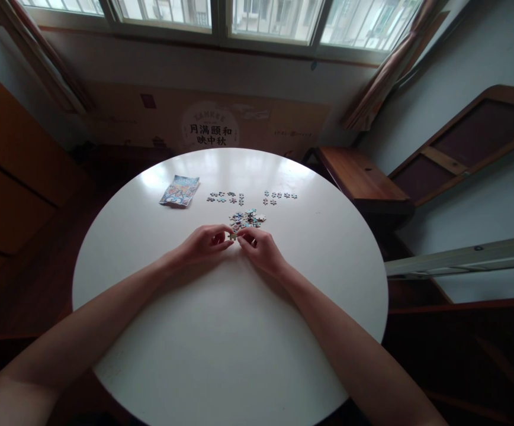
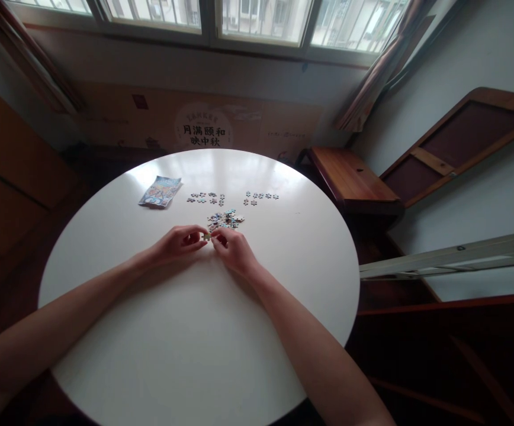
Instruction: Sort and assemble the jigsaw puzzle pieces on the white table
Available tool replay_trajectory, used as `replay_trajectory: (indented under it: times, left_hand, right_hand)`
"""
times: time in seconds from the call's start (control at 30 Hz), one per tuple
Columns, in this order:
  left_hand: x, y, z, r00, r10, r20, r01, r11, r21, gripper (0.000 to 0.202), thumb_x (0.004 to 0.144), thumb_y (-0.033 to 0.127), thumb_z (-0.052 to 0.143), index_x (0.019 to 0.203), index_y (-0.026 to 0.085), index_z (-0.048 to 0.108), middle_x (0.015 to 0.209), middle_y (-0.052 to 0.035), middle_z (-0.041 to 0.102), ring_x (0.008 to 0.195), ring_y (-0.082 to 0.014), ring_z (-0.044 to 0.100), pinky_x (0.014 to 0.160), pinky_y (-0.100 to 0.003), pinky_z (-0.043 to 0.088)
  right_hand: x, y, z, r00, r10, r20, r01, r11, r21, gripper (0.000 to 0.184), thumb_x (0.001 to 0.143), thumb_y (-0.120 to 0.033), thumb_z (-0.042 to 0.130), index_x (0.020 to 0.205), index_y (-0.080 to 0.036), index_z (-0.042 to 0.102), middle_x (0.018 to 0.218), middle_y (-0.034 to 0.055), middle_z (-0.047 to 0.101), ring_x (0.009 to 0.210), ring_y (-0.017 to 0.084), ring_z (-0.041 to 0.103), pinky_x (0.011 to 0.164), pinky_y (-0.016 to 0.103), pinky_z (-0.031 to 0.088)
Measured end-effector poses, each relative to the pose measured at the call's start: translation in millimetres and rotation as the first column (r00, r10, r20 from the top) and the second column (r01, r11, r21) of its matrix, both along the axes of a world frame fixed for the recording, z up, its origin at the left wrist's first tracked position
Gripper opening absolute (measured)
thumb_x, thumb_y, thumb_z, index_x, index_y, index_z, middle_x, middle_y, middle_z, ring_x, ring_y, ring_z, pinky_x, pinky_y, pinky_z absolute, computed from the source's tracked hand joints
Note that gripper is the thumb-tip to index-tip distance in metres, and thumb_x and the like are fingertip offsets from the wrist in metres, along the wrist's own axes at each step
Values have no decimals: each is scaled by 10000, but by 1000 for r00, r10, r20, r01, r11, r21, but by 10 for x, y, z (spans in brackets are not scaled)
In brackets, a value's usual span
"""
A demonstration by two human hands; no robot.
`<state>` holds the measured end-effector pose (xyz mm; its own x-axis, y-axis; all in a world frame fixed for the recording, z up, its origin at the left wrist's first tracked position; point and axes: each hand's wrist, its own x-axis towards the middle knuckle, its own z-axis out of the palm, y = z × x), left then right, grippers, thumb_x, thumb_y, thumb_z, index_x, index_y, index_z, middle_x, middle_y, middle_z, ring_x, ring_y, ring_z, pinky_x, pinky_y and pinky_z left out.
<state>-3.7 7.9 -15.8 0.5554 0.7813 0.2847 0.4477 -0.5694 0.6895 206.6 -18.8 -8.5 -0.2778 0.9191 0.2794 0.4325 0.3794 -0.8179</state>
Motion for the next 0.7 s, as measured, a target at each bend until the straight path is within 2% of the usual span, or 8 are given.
replay_trajectory:
  times: [0.17,0.7]
  left_hand:
    - [-11,-2,-14,1000,-9,-27,10,1000,28,250,900,340,606,1041,145,673,634,47,534,547,-62,435,548,-164,364]
    - [-28,0,-20,997,-36,-66,39,998,51,239,911,347,614,1030,147,668,621,55,485,550,-64,422,551,-173,355]
  right_hand:
    - [16,-4,-16,1000,28,8,-28,1000,-9,152,870,-256,573,916,-165,686,706,-5,648,623,107,555,662,238,432]
    - [23,11,-34,998,49,43,-50,999,21,142,866,-210,571,907,-165,700,762,8,655,668,111,551,692,239,429]
